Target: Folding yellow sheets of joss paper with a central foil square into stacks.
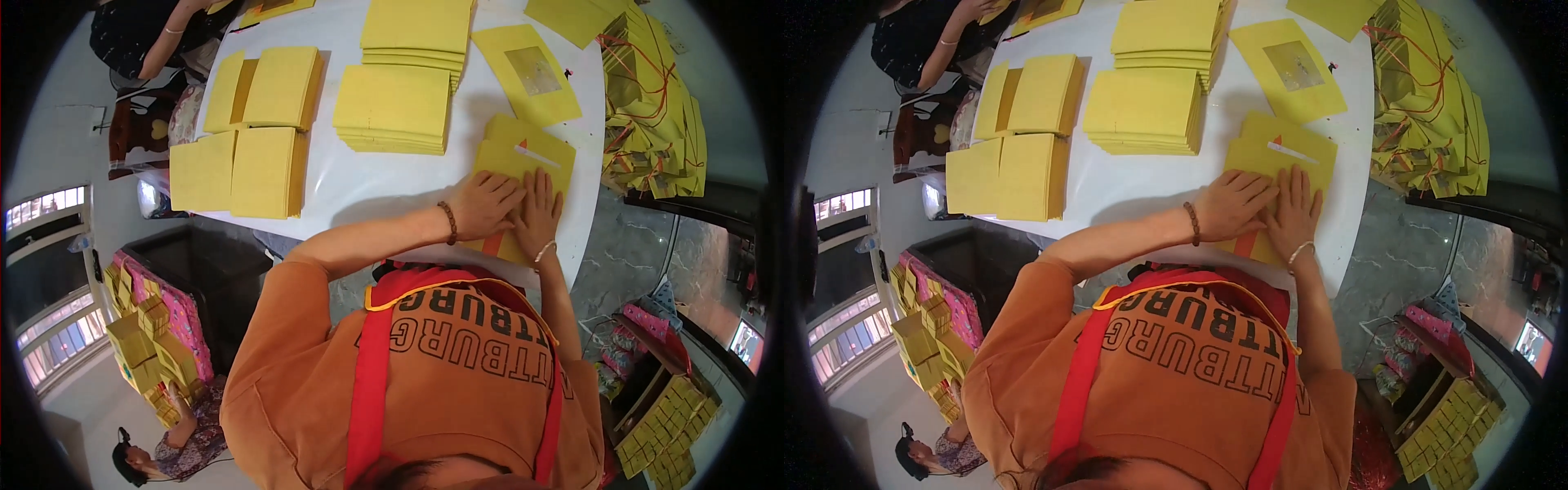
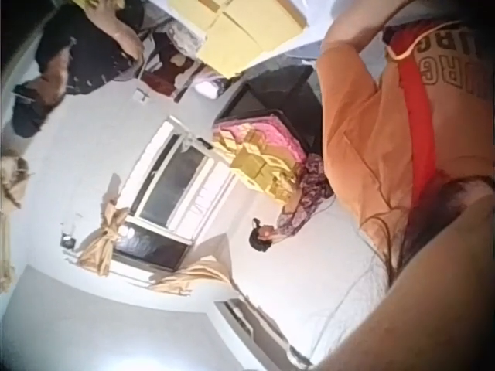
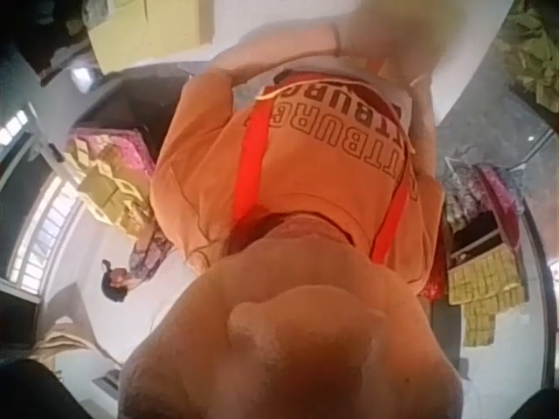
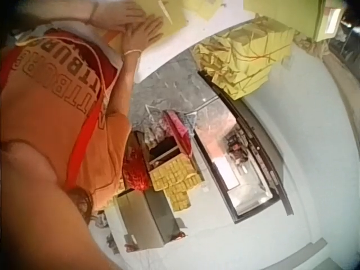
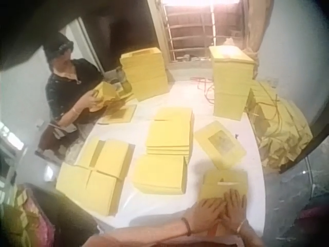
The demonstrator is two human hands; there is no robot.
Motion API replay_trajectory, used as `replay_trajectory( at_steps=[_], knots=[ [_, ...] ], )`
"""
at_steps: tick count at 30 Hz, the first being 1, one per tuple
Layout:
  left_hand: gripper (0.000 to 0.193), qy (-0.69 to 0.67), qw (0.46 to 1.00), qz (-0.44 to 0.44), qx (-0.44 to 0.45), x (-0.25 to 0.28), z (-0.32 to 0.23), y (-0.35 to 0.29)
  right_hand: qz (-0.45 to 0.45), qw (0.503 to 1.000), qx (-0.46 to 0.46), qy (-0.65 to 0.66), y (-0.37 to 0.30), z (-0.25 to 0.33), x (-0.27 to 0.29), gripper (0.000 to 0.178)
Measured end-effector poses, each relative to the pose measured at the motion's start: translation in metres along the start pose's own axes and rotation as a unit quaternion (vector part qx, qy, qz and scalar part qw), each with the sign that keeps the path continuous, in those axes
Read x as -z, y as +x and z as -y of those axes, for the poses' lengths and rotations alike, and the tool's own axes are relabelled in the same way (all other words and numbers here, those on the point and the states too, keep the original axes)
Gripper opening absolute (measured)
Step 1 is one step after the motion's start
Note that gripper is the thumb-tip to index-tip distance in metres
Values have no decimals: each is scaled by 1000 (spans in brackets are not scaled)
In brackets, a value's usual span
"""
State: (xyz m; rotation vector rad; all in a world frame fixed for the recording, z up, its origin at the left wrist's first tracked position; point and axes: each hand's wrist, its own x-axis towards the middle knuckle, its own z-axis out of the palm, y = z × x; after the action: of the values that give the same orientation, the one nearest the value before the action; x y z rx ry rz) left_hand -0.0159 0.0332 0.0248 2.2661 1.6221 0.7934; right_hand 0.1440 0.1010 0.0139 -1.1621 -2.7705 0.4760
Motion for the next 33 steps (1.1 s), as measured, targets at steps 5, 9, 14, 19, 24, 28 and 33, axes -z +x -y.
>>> replay_trajectory(
  at_steps=[5, 9, 14, 19, 24, 28, 33],
  knots=[
    [49, 177, 983, 11, -46, -5, -14, 6, -62, 866, -71, 490, -6, -27, 21, 54],
    [39, 295, 953, 9, -62, -20, -19, 19, -149, 795, -101, 580, -13, -32, 38, 43],
    [39, 148, 989, 10, -17, 44, -15, 23, -232, 766, -152, 580, -15, -19, 54, 37],
    [43, 231, 950, -205, -49, 154, 13, -13, -253, 748, -166, 591, -12, -9, 54, 34],
    [45, 311, 936, -162, 31, 140, 118, -71, -112, 781, -146, 596, 14, 39, 38, 34],
    [48, 304, 948, -76, 60, 127, 119, -70, 15, 822, -42, 568, 48, 65, 2, 39],
    [47, 276, 952, -38, 124, 132, 114, -59, 28, 817, -63, 572, 90, 102, -12, 45]
  ],
)
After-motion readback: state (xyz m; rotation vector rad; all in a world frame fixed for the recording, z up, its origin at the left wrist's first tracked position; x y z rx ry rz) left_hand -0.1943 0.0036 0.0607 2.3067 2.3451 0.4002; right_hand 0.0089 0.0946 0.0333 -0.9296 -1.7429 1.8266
